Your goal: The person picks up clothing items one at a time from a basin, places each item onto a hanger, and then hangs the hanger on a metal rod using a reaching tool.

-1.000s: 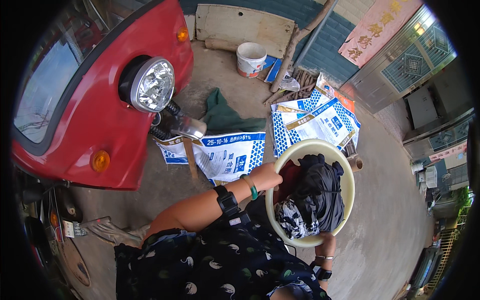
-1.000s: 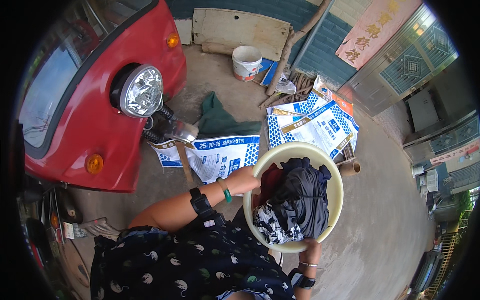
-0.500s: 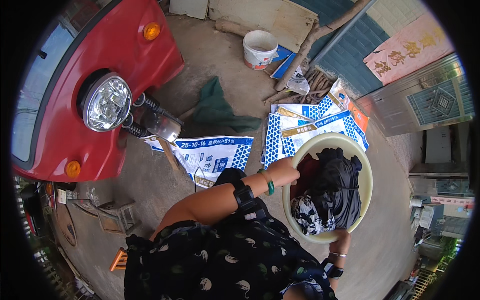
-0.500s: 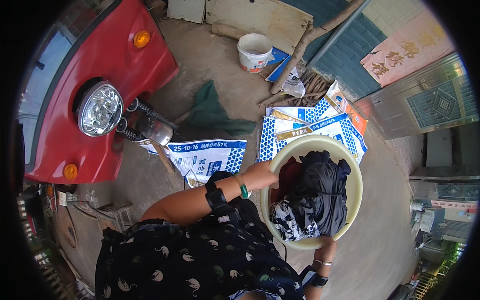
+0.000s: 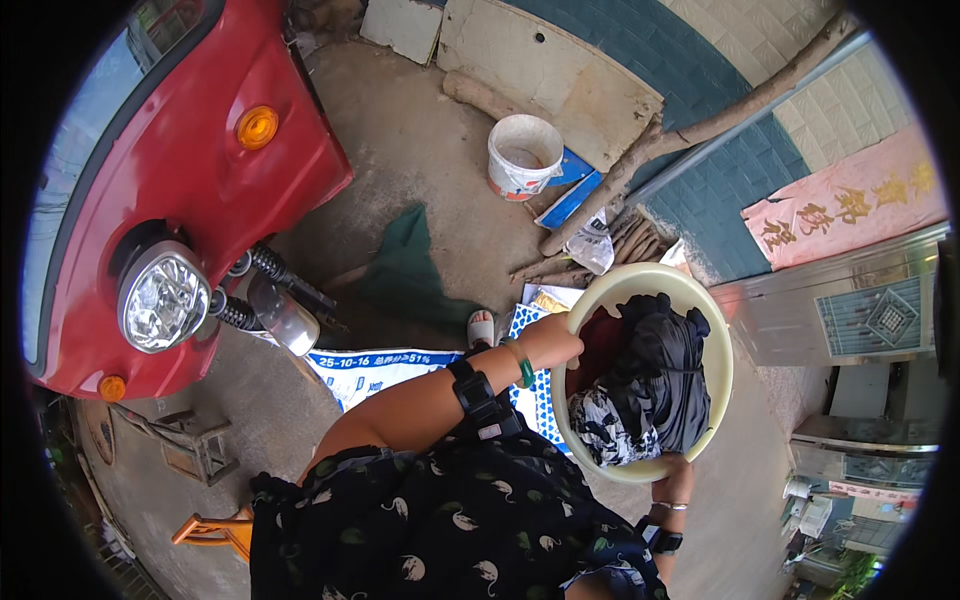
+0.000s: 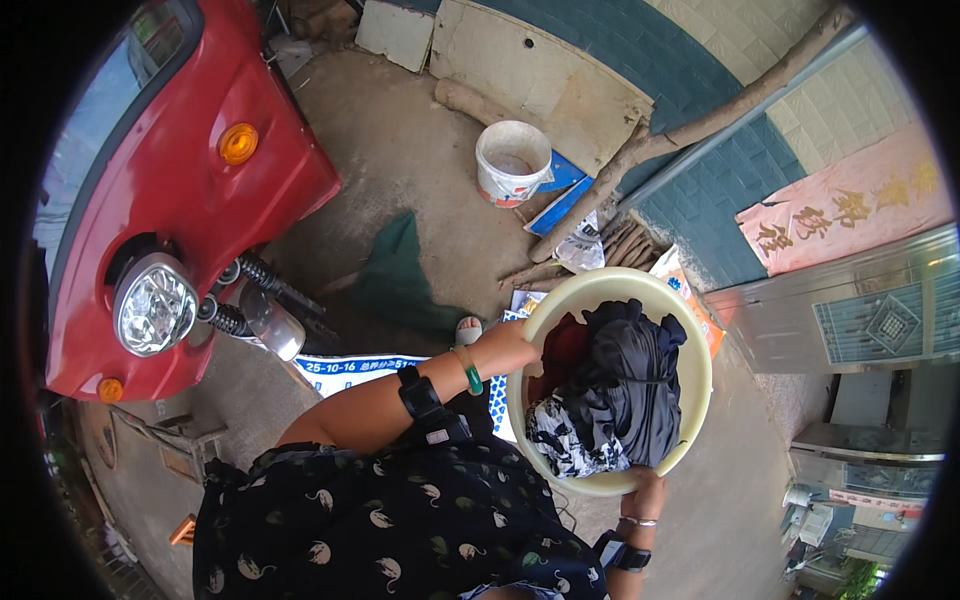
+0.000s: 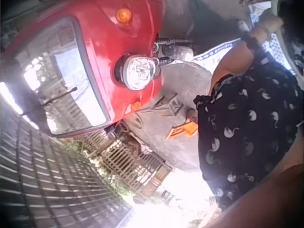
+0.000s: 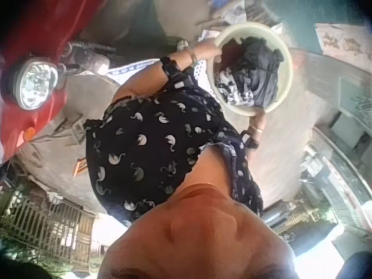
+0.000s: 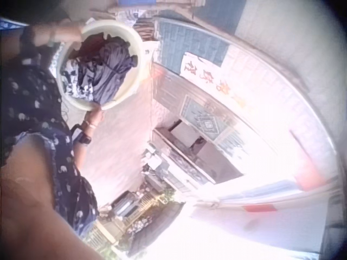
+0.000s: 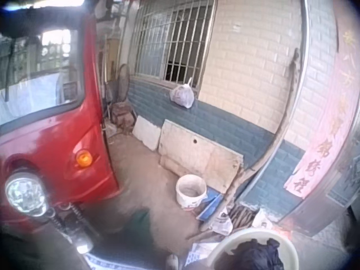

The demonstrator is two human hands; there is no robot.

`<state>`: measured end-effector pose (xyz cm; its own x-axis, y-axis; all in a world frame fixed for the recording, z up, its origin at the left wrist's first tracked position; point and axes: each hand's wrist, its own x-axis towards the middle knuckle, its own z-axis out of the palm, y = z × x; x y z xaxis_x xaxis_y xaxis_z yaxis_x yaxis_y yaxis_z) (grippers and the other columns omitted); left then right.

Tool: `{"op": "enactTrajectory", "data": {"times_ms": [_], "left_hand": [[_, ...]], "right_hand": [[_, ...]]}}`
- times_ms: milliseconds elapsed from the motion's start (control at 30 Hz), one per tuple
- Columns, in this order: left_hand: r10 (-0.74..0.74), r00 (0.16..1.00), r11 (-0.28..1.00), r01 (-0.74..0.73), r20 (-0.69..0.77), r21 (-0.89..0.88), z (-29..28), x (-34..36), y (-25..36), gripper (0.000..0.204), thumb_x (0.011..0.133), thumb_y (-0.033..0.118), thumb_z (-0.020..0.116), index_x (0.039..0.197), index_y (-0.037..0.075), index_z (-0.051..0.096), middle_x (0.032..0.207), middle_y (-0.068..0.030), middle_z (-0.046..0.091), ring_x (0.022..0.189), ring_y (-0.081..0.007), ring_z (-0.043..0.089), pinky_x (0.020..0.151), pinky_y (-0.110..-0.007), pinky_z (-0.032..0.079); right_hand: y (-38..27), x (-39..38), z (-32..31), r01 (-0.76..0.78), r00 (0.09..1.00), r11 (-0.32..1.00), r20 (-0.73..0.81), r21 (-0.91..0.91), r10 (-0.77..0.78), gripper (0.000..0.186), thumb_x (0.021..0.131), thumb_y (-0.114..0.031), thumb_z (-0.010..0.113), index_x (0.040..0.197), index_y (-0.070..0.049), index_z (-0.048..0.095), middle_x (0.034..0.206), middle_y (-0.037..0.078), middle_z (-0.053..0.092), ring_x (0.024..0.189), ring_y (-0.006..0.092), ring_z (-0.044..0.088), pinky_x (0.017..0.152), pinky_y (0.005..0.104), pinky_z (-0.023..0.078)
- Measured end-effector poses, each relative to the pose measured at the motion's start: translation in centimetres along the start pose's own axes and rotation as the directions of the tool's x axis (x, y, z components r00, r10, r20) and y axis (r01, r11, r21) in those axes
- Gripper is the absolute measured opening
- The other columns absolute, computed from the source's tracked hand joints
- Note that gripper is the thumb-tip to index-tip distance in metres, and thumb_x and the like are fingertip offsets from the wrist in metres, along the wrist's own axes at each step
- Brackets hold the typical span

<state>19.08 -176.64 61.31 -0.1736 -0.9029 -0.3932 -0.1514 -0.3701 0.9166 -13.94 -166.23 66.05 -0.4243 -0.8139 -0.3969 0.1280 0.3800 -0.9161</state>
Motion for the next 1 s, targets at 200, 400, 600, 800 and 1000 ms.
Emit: {"op": "enactTrajectory", "data": {"times_ms": [200,400,600,800,1000], "left_hand": [[-0.033,0.990,0.998,0.025,-0.134,-0.057,-9.8,12.9,6.1,0.028,0.059,0.015,0.057,0.083,0.001,0.059,0.072,-0.0173,0.061,0.067,-0.0294,0.061,0.061,-0.036,0.046],[-0.098,0.969,0.995,0.087,-0.227,-0.057,-18.6,20.2,10.6,0.029,0.061,0.012,0.057,0.087,0.000,0.058,0.071,-0.0155,0.062,0.066,-0.0267,0.061,0.060,-0.034,0.046],[-0.159,0.939,0.969,0.089,-0.306,-0.230,-25.1,22.8,11.9,0.029,0.063,0.011,0.055,0.090,-0.001,0.057,0.073,-0.0147,0.061,0.069,-0.0260,0.060,0.060,-0.034,0.046],[-0.227,0.889,0.964,0.146,-0.398,-0.224,-33.2,28.3,13.7,0.031,0.063,0.009,0.053,0.092,-0.001,0.057,0.073,-0.0098,0.058,0.062,-0.0187,0.055,0.056,-0.031,0.043],[-0.221,0.878,0.968,0.145,-0.424,-0.205,-42.4,40.3,15.8,0.033,0.062,0.010,0.054,0.092,0.000,0.057,0.071,-0.0108,0.058,0.061,-0.0189,0.056,0.051,-0.030,0.043]], "right_hand": [[-5.8,14.5,13.2,0.007,0.983,1.000,0.181,0.019,-0.011,0.006,0.068,-0.007,0.050,0.071,-0.001,0.051,0.062,0.008,0.052,0.055,0.0182,0.050,0.053,0.0301,0.044],[-10.4,22.8,25.5,-0.128,0.954,0.991,0.271,-0.032,0.132,0.005,0.068,-0.002,0.047,0.067,0.000,0.051,0.061,0.008,0.052,0.056,0.0192,0.050,0.055,0.0307,0.044],[-13.6,28.8,35.4,-0.193,0.907,0.977,0.362,-0.092,0.213,0.007,0.065,-0.001,0.046,0.064,0.004,0.052,0.064,0.012,0.052,0.059,0.0220,0.051,0.058,0.0326,0.045],[-15.3,35.2,46.9,-0.176,0.859,0.962,0.445,-0.207,0.253,0.006,0.065,-0.003,0.047,0.062,0.001,0.051,0.064,0.012,0.051,0.060,0.0234,0.051,0.059,0.0348,0.045],[-16.8,44.7,59.1,-0.237,0.844,0.959,0.456,-0.153,0.281,0.007,0.066,-0.001,0.046,0.066,0.003,0.052,0.064,0.013,0.052,0.059,0.0256,0.053,0.056,0.0372,0.046]]}}
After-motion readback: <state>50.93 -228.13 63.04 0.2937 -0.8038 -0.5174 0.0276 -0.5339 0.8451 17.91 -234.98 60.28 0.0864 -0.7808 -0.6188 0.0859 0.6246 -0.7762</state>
